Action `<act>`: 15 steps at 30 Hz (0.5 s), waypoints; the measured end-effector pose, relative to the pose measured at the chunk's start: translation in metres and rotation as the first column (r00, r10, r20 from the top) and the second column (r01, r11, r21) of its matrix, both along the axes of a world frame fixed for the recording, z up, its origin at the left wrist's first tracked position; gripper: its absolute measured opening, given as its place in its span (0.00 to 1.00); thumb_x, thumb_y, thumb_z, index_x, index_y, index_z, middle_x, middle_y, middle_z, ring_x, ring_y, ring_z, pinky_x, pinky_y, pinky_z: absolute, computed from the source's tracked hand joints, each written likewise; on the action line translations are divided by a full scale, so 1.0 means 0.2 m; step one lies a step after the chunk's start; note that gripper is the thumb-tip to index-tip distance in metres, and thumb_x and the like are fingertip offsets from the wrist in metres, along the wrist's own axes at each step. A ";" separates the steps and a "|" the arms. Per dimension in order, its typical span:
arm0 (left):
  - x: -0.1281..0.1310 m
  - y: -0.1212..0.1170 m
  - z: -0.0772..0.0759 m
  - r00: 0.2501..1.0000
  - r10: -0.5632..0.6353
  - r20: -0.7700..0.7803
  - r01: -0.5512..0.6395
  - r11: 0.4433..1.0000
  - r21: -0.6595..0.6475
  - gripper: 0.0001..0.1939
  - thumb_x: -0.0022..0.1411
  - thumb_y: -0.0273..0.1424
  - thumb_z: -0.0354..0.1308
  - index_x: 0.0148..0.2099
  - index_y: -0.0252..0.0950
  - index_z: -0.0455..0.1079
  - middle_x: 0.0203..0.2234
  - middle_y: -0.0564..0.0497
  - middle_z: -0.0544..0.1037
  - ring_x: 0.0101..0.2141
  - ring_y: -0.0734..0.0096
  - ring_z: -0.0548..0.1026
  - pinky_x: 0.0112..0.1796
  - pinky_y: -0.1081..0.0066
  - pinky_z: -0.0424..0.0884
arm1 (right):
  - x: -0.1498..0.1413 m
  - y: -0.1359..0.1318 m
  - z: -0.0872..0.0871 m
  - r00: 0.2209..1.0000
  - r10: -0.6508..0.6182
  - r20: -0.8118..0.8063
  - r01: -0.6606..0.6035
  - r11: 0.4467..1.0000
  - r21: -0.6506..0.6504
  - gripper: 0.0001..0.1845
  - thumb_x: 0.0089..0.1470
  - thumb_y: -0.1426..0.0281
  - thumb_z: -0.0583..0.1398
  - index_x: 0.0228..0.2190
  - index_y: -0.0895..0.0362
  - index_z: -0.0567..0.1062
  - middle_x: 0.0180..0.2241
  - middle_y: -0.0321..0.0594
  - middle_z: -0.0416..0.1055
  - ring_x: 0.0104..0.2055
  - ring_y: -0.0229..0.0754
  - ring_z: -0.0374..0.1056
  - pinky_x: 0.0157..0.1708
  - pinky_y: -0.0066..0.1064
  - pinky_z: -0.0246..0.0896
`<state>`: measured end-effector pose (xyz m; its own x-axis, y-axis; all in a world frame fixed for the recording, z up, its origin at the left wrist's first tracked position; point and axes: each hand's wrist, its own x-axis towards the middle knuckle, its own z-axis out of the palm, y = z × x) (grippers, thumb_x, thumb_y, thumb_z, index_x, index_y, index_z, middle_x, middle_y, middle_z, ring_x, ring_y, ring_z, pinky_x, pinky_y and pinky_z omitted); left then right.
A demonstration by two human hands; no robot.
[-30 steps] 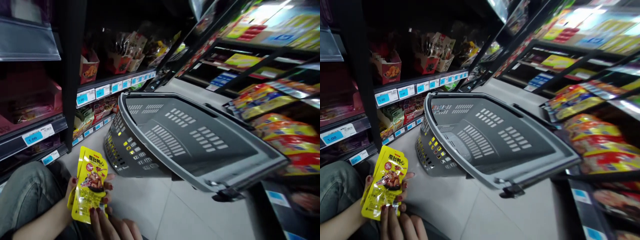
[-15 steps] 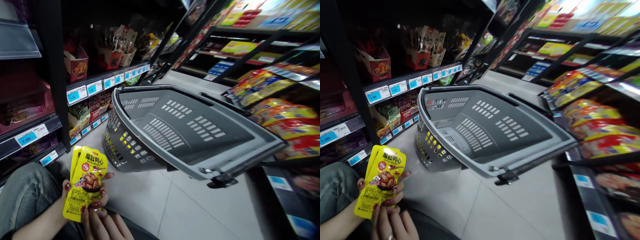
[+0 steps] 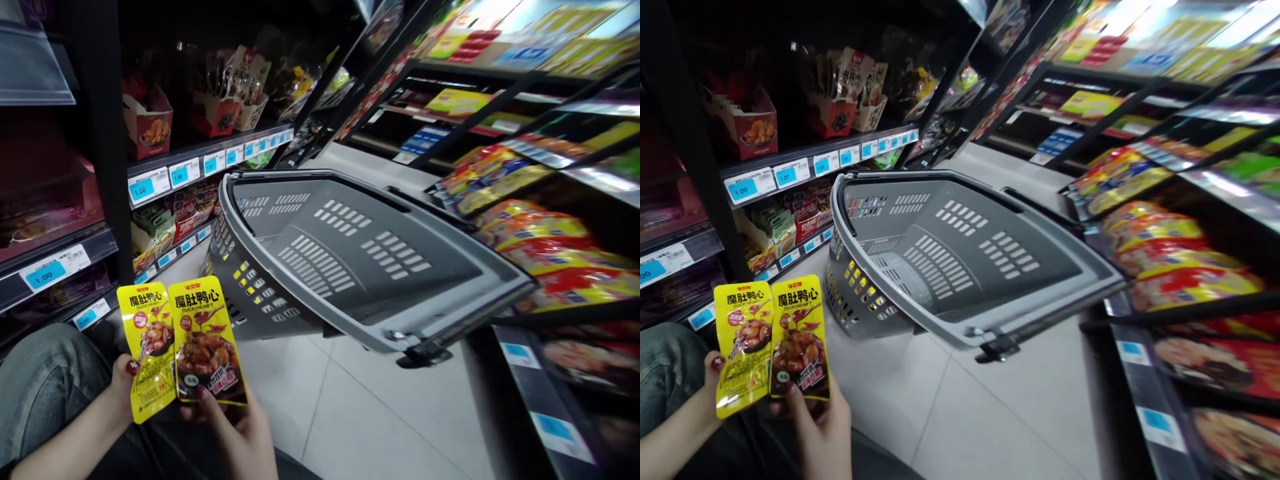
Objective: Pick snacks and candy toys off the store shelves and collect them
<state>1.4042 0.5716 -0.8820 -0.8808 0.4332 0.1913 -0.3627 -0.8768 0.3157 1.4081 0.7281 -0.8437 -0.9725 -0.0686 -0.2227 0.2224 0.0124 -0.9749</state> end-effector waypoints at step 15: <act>-0.01 0.02 0.04 0.999 0.042 -0.026 -0.043 0.998 -0.041 0.28 0.42 0.34 0.56 0.48 0.31 0.72 0.43 0.46 0.79 0.41 0.51 0.75 0.40 0.60 0.69 | -0.02 0.01 -0.03 0.997 0.068 -0.028 -0.068 0.998 0.009 0.16 0.50 0.58 0.60 0.30 0.60 0.70 0.21 0.41 0.73 0.17 0.39 0.67 0.19 0.28 0.64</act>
